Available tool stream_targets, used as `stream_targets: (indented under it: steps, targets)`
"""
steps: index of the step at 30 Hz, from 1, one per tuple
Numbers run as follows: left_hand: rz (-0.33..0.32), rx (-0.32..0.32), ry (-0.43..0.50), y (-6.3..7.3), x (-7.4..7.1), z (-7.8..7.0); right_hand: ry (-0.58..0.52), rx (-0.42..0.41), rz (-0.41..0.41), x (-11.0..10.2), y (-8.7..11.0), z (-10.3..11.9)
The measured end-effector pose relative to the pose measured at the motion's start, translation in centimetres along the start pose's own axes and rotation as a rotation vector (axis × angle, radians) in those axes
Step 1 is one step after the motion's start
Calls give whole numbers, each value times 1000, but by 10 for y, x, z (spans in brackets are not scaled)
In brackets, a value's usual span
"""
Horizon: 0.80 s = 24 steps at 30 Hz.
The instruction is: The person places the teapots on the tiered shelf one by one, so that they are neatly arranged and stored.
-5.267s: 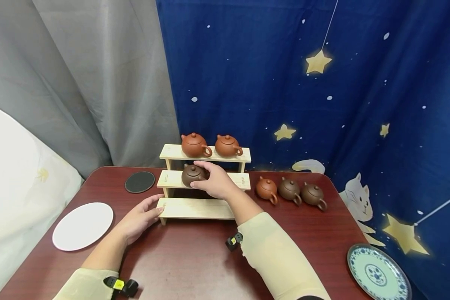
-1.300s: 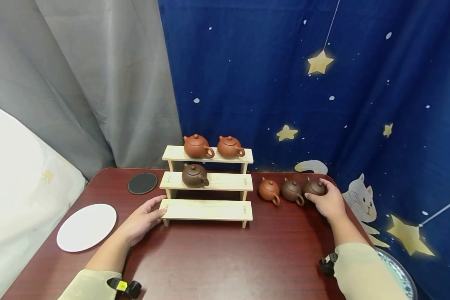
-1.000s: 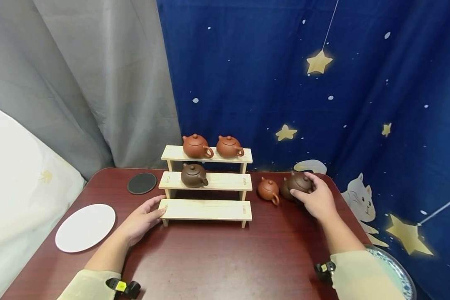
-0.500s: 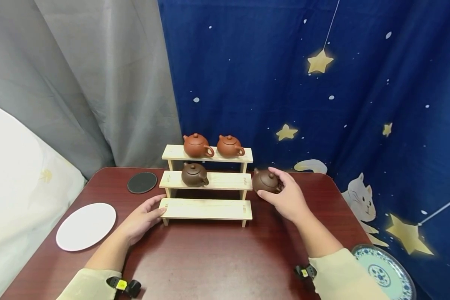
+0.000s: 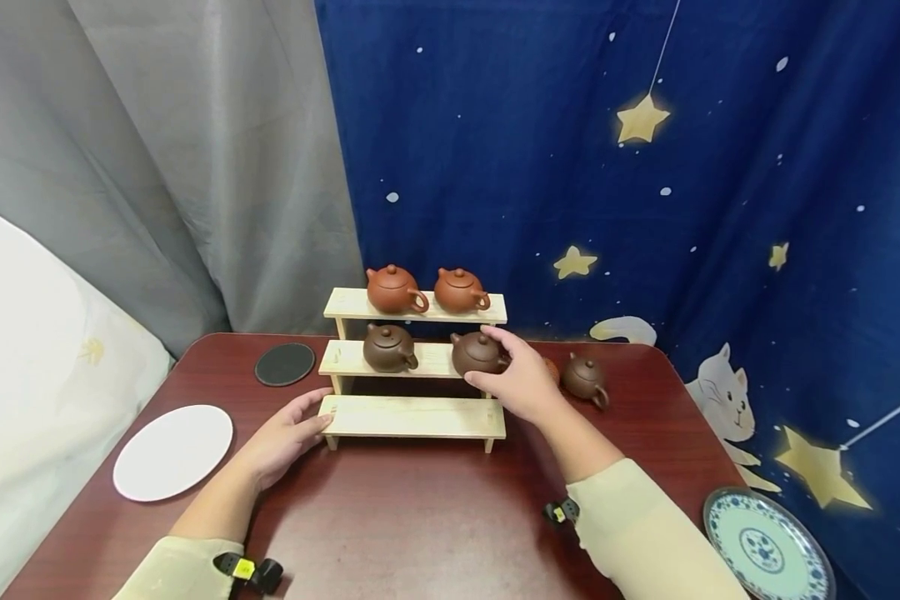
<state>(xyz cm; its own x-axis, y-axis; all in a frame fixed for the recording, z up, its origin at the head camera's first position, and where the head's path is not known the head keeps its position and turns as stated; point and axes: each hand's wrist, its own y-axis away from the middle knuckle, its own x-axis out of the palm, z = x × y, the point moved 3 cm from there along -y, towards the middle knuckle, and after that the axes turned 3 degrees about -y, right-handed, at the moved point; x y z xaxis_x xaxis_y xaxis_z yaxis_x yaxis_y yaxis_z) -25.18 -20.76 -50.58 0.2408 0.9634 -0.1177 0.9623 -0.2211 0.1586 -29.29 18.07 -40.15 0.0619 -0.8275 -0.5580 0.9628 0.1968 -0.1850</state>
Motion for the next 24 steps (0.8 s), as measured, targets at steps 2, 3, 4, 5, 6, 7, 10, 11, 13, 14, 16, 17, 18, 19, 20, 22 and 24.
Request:
stream_targets:
  steps: [2, 3, 4, 5, 6, 7, 10, 11, 13, 14, 16, 17, 18, 19, 20, 22, 24]
  targets:
    - [1, 3, 3, 0, 0, 0, 9, 0, 9, 5, -6, 3]
    - [0, 3, 3, 0, 0, 0, 15, 0, 15, 7, -9, 4]
    - [0, 3, 4, 0, 0, -1, 24, 0, 20, 9, -11, 5]
    - [0, 4, 5, 0, 0, -1, 31, -1, 24, 11, -14, 5]
    - [1, 5, 6, 0, 0, -1, 34, -1, 28, 12, -16, 5]
    - [1, 4, 8, 0, 0, -1, 36, -1, 34, 13, -19, 6]
    - [0, 2, 6, 0, 0, -1, 33, 12, 46, 16, -23, 7]
    - [0, 3, 6, 0, 0, -1, 27, 15, 48, 16, -24, 7]
    - [-1, 1, 7, 1, -1, -1, 17, 18, 52, 18, -25, 8]
    - [0, 2, 8, 1, -1, -1, 13, 16, 54, 18, -25, 8]
    - [-1, 5, 10, 1, -1, -1, -7, 9, 58, 20, -26, 7]
    - [-1, 6, 10, 1, -1, -1, -15, 6, 60, 20, -26, 6]
    - [-1, 6, 9, 1, -1, -1, -22, 4, 61, 21, -26, 6]
    - [-1, 7, 9, 1, -1, -1, -29, 2, 62, 21, -26, 6]
    - [-1, 6, 10, 1, -1, -1, -37, 0, 64, 21, -26, 6]
    - [-2, 4, 13, 1, -1, -1, -48, -6, 65, 21, -25, 6]
    - [1, 4, 14, 0, 0, -1, -57, -15, 65, 21, -24, 5]
